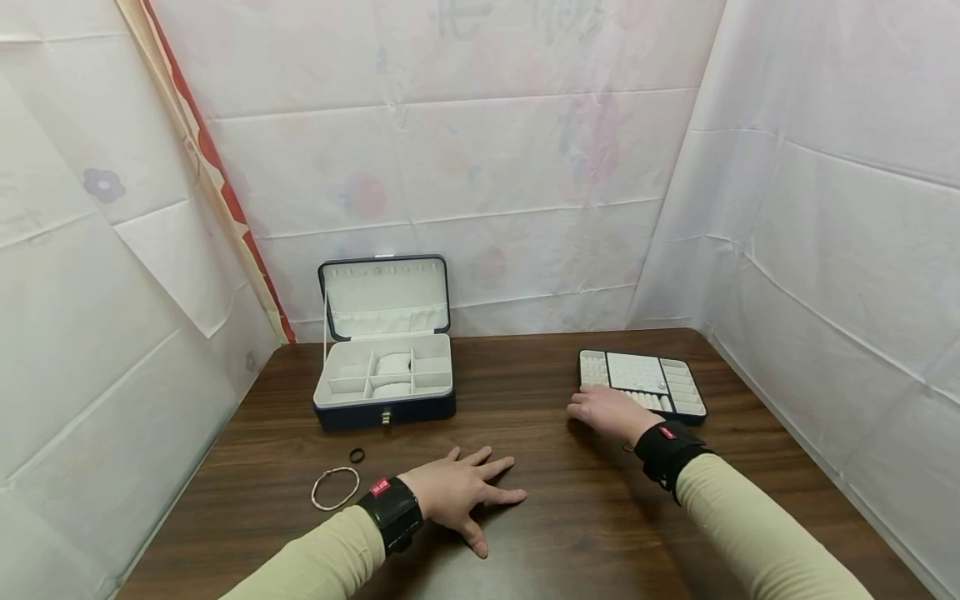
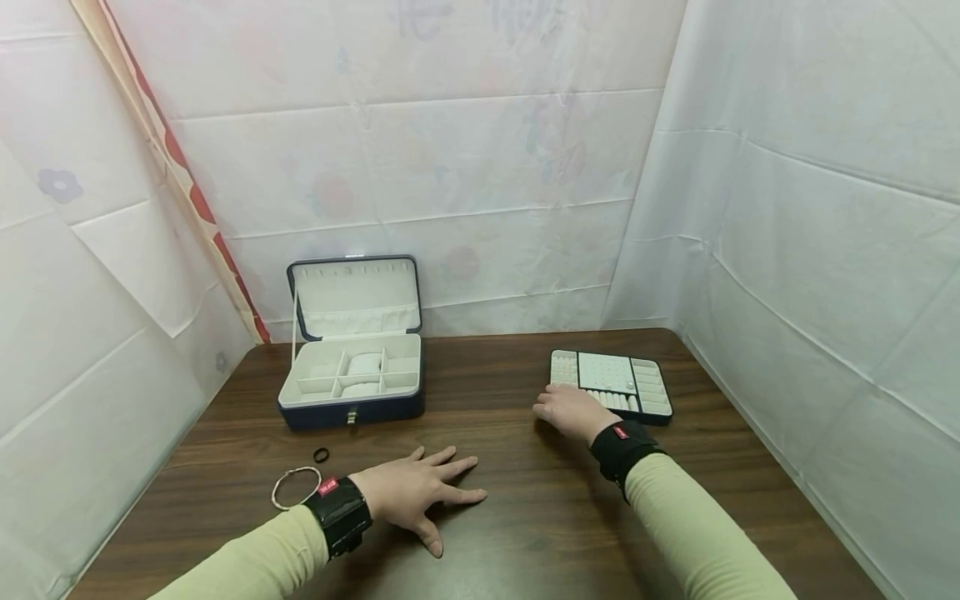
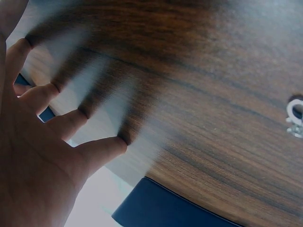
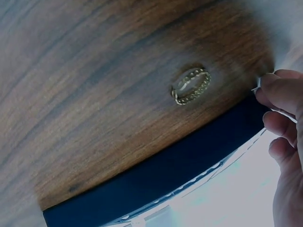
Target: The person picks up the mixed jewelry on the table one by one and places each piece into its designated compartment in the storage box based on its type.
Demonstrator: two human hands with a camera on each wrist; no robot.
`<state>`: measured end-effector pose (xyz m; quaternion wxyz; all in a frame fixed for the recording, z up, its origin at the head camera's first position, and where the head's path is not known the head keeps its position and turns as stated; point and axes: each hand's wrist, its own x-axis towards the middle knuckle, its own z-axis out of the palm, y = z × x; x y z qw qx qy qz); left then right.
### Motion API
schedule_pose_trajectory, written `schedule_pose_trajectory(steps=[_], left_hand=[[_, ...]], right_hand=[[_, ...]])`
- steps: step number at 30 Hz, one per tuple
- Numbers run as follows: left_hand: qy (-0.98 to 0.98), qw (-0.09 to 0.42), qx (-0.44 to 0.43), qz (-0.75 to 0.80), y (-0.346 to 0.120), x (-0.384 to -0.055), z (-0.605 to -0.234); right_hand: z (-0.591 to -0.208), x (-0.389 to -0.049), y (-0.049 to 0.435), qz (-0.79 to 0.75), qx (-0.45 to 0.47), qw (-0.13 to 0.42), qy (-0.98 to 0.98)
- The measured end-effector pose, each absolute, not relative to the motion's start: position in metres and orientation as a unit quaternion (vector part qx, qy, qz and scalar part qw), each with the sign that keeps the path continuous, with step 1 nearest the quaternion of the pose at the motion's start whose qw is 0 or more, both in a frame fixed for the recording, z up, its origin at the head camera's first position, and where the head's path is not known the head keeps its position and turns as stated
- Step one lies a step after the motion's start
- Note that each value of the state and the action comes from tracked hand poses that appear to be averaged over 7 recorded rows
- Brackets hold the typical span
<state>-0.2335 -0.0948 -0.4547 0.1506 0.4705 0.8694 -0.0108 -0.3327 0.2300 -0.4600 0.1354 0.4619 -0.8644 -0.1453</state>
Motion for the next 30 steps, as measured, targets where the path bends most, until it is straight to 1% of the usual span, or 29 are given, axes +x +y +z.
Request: schedule_pose_trajectory(steps=[12,30], left_hand=[[0.869,0.149,0.471,-0.014,-0.0945,-0.2333,-0.4536],[0.87,0.154,0.469,-0.013,-0.0942,-0.2333,-0.4537]], right_hand=[[-0.4663,-0.3331,0.2291,-0.125,0.457,0.134,-0.87],[-0.465,-0.3321,0.2271,-0.126,0.448,0.116,-0.877]])
